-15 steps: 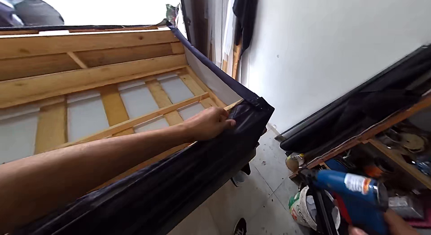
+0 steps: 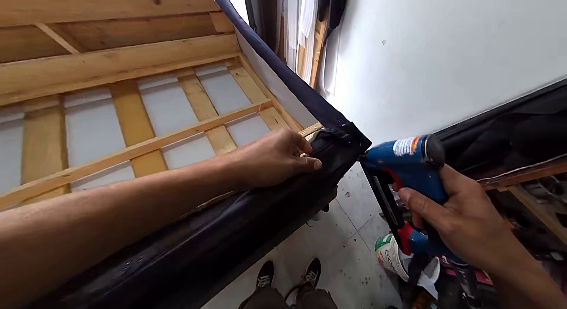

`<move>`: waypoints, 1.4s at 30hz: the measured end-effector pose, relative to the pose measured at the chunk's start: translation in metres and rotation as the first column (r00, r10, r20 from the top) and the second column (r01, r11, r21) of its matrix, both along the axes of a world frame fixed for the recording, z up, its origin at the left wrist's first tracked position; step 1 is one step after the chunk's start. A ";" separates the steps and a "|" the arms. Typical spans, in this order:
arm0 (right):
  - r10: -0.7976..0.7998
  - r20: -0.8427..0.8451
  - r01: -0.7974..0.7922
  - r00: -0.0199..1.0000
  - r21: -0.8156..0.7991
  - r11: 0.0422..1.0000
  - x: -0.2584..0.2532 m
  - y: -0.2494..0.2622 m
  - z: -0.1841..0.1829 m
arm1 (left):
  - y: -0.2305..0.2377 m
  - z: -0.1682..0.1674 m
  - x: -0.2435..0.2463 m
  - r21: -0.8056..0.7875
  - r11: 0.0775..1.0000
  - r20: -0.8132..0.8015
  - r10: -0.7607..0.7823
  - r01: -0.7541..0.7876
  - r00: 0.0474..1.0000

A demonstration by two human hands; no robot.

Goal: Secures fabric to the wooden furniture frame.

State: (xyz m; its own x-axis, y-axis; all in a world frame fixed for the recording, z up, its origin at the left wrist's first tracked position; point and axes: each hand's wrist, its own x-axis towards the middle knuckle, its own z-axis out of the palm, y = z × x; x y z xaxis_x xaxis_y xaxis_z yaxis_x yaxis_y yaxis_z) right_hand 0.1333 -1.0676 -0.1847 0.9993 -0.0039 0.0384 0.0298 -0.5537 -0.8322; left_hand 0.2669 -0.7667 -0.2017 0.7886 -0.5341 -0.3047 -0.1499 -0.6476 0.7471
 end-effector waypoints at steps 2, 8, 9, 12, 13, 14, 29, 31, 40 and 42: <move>-0.002 -0.034 0.001 0.999 -0.033 0.999 0.008 0.005 0.004 | -0.003 -0.010 0.002 0.032 0.999 -0.017 -0.018 0.018 1.000; -0.033 -0.091 0.019 0.995 -0.146 0.989 0.021 0.014 0.009 | 0.002 -0.014 0.019 0.283 0.943 0.435 -0.291 0.177 0.852; -0.041 -0.093 0.026 0.995 -0.162 0.986 0.022 0.015 0.010 | 0.005 -0.018 0.020 0.299 0.936 0.515 -0.322 0.186 0.794; -0.047 -0.088 0.030 0.995 -0.193 0.981 0.025 0.019 0.011 | 0.014 -0.031 0.025 0.307 0.934 0.711 -0.352 0.181 0.609; -0.052 -0.090 0.034 0.995 -0.196 0.980 0.026 0.020 0.011 | 0.016 -0.036 0.028 0.286 0.941 0.749 -0.338 0.181 0.571; -0.057 -0.097 0.037 0.994 -0.199 0.979 0.025 0.022 0.012 | 0.017 -0.041 0.029 0.252 0.950 0.775 -0.314 0.187 0.549; 0.185 -0.134 -0.221 0.974 -0.345 0.912 -0.014 0.087 0.020 | 0.017 -0.045 0.036 0.129 0.967 0.737 -0.242 0.220 0.631; 0.241 -0.163 -0.285 0.957 -0.352 0.892 -0.019 0.100 0.025 | 0.022 -0.043 0.035 0.133 0.966 0.712 -0.249 0.221 0.657; 0.355 -0.204 -0.406 0.912 -0.343 0.847 -0.031 0.118 0.031 | 0.113 -0.002 -0.040 0.250 0.918 0.362 -0.383 0.308 0.850; 0.338 -0.211 -0.393 0.917 -0.343 0.853 -0.034 0.119 0.029 | 0.136 -0.015 -0.058 0.206 0.941 0.537 -0.339 0.269 0.773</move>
State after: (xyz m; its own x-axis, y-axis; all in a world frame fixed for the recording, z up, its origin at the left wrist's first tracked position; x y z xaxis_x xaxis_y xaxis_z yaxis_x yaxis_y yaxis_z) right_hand 0.0997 -0.9486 -0.1553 0.9204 0.3501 -0.1739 0.1924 -0.7929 -0.5781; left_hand 0.2093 -0.6305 -0.2162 0.6409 -0.7650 0.0639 -0.7195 -0.5696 0.3973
